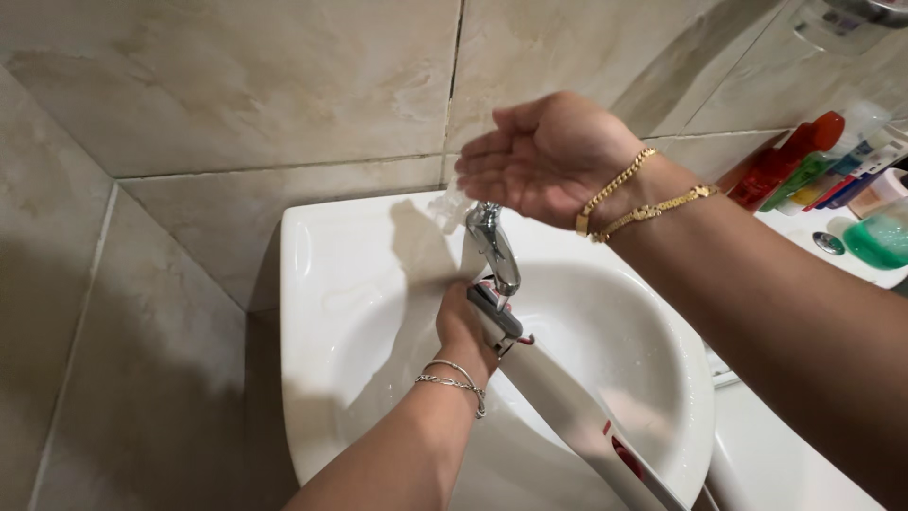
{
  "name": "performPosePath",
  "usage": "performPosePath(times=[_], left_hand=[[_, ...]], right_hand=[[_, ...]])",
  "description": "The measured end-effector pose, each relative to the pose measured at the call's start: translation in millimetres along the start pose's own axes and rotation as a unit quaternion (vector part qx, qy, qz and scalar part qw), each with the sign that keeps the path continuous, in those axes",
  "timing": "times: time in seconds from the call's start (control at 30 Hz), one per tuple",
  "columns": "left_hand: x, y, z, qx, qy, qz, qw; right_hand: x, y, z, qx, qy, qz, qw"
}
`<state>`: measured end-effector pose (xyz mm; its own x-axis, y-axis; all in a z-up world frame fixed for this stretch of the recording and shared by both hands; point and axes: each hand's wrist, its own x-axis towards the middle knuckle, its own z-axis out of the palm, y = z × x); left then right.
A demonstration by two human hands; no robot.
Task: The person rinses the components of a handheld cleaning device under a bathroom faucet, then attaches the suction head and water reservoir to the main handle unit.
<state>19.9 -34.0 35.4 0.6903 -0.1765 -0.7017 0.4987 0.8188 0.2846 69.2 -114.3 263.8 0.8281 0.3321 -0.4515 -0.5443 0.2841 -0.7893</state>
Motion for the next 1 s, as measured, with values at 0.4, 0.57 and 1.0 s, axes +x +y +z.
performPosePath(times=[0.4, 0.57, 1.0], left_hand=[[5, 11, -42, -0.033, 0.053, 0.035, 0.997], [-3, 15, -39, -0.057, 0.034, 0.032, 0.997], [-9, 16, -32, -0.017, 0.048, 0.041, 0.998]], right_hand=[[-9, 152, -111, 0.222, 0.233, 0.079, 0.943], [27, 158, -85, 0.253, 0.126, 0.076, 0.956], [32, 144, -149, 0.232, 0.113, 0.070, 0.964]])
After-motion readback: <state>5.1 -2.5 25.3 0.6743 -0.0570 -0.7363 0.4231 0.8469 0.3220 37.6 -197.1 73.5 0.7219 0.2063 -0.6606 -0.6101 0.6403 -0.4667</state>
